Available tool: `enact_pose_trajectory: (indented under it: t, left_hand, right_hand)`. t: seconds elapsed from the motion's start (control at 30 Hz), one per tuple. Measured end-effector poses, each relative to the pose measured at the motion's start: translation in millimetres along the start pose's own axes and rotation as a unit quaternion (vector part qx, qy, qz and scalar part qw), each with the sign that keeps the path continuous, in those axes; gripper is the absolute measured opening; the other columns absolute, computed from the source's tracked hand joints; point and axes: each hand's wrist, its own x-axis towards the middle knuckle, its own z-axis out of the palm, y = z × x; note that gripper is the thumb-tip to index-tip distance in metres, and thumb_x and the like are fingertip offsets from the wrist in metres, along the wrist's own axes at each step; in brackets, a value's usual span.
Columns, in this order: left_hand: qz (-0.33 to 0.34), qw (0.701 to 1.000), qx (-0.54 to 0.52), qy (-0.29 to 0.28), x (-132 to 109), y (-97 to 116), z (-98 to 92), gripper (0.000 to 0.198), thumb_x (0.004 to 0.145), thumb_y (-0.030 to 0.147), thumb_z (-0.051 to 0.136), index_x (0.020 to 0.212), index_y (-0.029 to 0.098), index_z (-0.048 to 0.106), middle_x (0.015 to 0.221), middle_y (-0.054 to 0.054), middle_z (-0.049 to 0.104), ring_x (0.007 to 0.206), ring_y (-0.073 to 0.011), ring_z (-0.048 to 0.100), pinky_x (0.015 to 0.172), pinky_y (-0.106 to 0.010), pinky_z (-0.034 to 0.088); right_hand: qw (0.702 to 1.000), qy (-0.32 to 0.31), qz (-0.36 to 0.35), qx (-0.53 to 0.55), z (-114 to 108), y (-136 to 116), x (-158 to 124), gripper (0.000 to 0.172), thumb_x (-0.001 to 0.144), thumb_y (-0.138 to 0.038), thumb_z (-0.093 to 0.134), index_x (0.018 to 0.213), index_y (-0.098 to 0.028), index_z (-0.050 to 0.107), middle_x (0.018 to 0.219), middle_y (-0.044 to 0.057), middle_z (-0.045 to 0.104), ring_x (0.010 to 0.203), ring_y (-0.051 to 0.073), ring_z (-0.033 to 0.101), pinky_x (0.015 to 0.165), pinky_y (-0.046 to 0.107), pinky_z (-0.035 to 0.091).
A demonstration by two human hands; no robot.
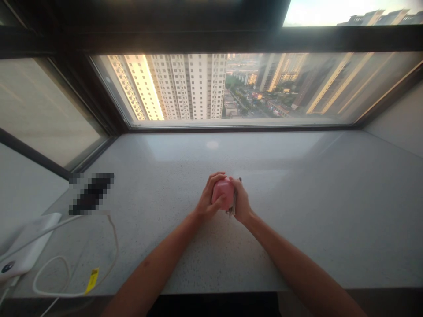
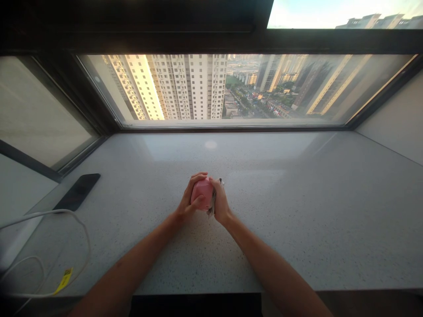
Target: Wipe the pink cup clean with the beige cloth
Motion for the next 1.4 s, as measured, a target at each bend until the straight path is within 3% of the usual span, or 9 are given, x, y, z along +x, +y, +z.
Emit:
enact_pose_trajectory:
  t: [0.2, 0.37, 0.5, 0.63, 0.8, 0.9, 1.1, 1.27, 1.4]
  left_hand:
    - [-0.154, 0.976, -0.154, 0.012, 1.5, 1.0, -0.3, 0.056, 0.100, 0.062, 0.061, 0.139, 0.021, 0.061, 0.139, -0.012, 0.066, 0.119, -0.0293, 0.066, 0.103, -0.041, 0.054]
    - [-0.196, 0.950, -0.243, 0.010, 4.6, -6.2, 0.0, 0.052, 0.100, 0.058, 0.059, 0.134, 0.019, 0.064, 0.125, -0.010, 0.074, 0.108, -0.0257, 0.071, 0.097, -0.036, 0.056]
    - [-0.209, 0.944, -0.254, 0.012, 3.6, -10.1, -1.1, 0.056, 0.103, 0.061, 0.054, 0.139, 0.019, 0.063, 0.128, -0.012, 0.074, 0.110, -0.0271, 0.072, 0.100, -0.040, 0.057]
    - [-0.152, 0.971, -0.185, 0.014, 0.6, -9.7, -3.3, 0.073, 0.104, 0.073, 0.048, 0.160, 0.026, 0.050, 0.159, -0.013, 0.058, 0.142, -0.0352, 0.059, 0.121, -0.052, 0.048]
    - [-0.007, 0.999, -0.021, -0.023, -0.6, -4.9, -2.8, 0.092, 0.095, 0.073, 0.067, 0.170, 0.030, 0.035, 0.177, -0.014, 0.032, 0.164, -0.0433, 0.029, 0.135, -0.064, 0.025]
    - [0.053, 0.997, 0.050, -0.034, 0.2, -3.5, -3.2, 0.086, 0.097, 0.067, 0.069, 0.169, 0.031, 0.036, 0.176, -0.016, 0.031, 0.164, -0.0421, 0.028, 0.133, -0.064, 0.027]
    - [0.032, 0.999, 0.020, -0.008, -0.7, -4.2, -1.4, 0.065, 0.102, 0.059, 0.063, 0.157, 0.028, 0.051, 0.158, -0.015, 0.052, 0.150, -0.0376, 0.047, 0.126, -0.057, 0.039]
    - [-0.089, 0.992, -0.086, 0.028, -2.2, 0.1, 3.5, 0.061, 0.102, 0.062, 0.061, 0.151, 0.024, 0.057, 0.147, -0.014, 0.061, 0.129, -0.0329, 0.062, 0.116, -0.049, 0.049]
    - [-0.158, 0.968, -0.193, 0.023, -0.2, 0.0, 4.5, 0.063, 0.101, 0.065, 0.060, 0.148, 0.024, 0.057, 0.139, -0.012, 0.068, 0.117, -0.0287, 0.069, 0.103, -0.042, 0.056]
  right_hand:
    - [0.988, -0.030, -0.073, -0.132, -3.4, 6.1, -6.7, 0.048, 0.087, -0.067, 0.071, 0.080, -0.021, 0.061, 0.069, -0.002, 0.053, 0.060, 0.013, 0.047, 0.053, 0.025, 0.041]
    - [0.937, -0.099, -0.181, -0.281, -10.3, 6.1, -8.8, 0.046, 0.094, -0.053, 0.069, 0.066, -0.022, 0.051, 0.058, -0.004, 0.042, 0.054, 0.010, 0.035, 0.050, 0.026, 0.026]
    - [0.952, -0.105, -0.137, -0.253, -8.2, 1.7, -7.7, 0.044, 0.090, -0.051, 0.074, 0.066, -0.022, 0.052, 0.058, -0.004, 0.046, 0.054, 0.010, 0.038, 0.049, 0.025, 0.028]
    - [0.997, -0.059, -0.013, -0.057, -3.0, -6.5, -0.7, 0.040, 0.083, -0.056, 0.079, 0.077, -0.021, 0.062, 0.068, -0.002, 0.059, 0.057, 0.012, 0.050, 0.051, 0.023, 0.042]
    - [0.989, -0.005, 0.105, 0.102, -4.4, -17.3, 8.1, 0.036, 0.076, -0.050, 0.086, 0.072, -0.022, 0.063, 0.064, -0.001, 0.065, 0.053, 0.014, 0.059, 0.048, 0.024, 0.050]
    - [0.986, -0.025, 0.115, 0.116, -4.9, -18.3, 8.2, 0.034, 0.078, -0.051, 0.085, 0.077, -0.023, 0.067, 0.069, 0.003, 0.071, 0.056, 0.017, 0.063, 0.049, 0.027, 0.054]
    - [0.995, -0.013, 0.071, 0.072, -2.3, -5.0, 3.7, 0.047, 0.081, -0.068, 0.075, 0.081, -0.022, 0.066, 0.069, 0.004, 0.067, 0.059, 0.018, 0.061, 0.049, 0.027, 0.050]
    - [0.999, -0.014, -0.014, -0.028, -5.1, 5.4, -0.7, 0.048, 0.085, -0.069, 0.072, 0.083, -0.021, 0.064, 0.073, 0.002, 0.061, 0.063, 0.015, 0.054, 0.054, 0.025, 0.045]
    - [0.975, -0.082, -0.120, -0.171, -10.7, 5.6, -4.3, 0.045, 0.092, -0.062, 0.068, 0.076, -0.021, 0.058, 0.071, 0.000, 0.054, 0.063, 0.014, 0.046, 0.055, 0.025, 0.038]
